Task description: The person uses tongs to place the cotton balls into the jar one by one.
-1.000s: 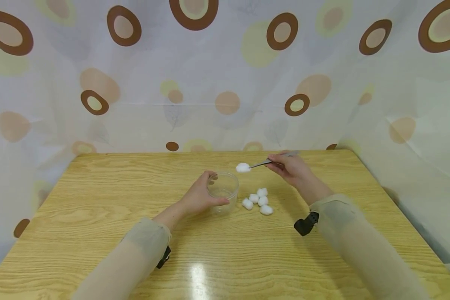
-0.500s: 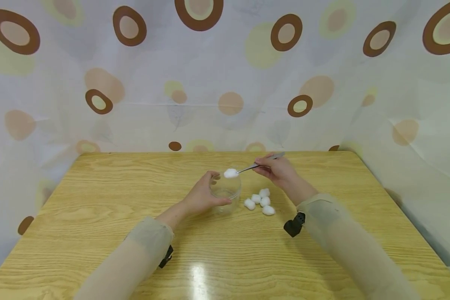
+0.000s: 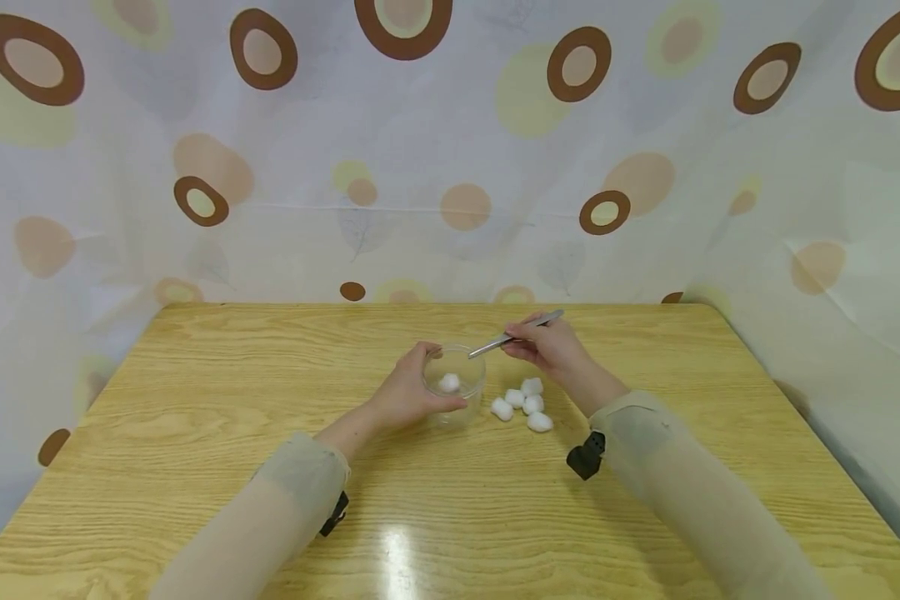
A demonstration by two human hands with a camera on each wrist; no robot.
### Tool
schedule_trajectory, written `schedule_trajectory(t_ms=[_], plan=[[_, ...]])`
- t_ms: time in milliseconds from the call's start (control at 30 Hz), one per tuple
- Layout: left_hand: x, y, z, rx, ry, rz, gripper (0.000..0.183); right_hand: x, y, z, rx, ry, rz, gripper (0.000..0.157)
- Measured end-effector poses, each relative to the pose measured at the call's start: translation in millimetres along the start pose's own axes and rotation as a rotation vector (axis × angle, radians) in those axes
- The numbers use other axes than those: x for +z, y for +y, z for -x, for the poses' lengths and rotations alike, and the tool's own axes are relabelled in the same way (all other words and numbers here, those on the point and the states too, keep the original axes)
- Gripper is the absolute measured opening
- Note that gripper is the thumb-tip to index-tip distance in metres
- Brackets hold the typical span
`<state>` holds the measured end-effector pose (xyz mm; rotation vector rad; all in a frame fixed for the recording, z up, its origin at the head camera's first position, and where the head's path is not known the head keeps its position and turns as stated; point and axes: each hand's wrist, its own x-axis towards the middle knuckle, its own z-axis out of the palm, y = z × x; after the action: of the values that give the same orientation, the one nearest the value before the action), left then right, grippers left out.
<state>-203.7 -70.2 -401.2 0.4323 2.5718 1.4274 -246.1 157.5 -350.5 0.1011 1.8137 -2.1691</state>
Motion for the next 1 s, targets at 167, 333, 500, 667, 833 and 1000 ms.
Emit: schedule_trajectory(t_ms=[167,333,500,667,833,1000], plan=[[-0.4,2.3,1.0,0.005,0.015,-0.110,0.092,-5.1,-8,9,-0.001,0.010,-0.031,0.013],[-1.8,3.0,1.2,0.021,0.021,-0.148,0.101,-19.1,-14,14,0.010,0.013,-0.072,0.019],[-1.8,5.6,0.7,0.036,0.009,-0.127,0.101,-36.9,-17,17,0.012,0.015,-0.087,0.028],[-0.2,5.9,0.1,0.026,-0.006,-0.100,0.100,-52.3,-14,19,0.021,0.009,-0.107,0.026],[1.7,4.3,-0.7,0.015,0.002,-0.084,0.096,-65.7,-10,22,0.022,0.019,-0.090,0.029],[3.0,6.2,-1.4,0.017,0.004,-0.070,0.093,-78.5,-4,24,0.045,0.052,-0.037,0.033]])
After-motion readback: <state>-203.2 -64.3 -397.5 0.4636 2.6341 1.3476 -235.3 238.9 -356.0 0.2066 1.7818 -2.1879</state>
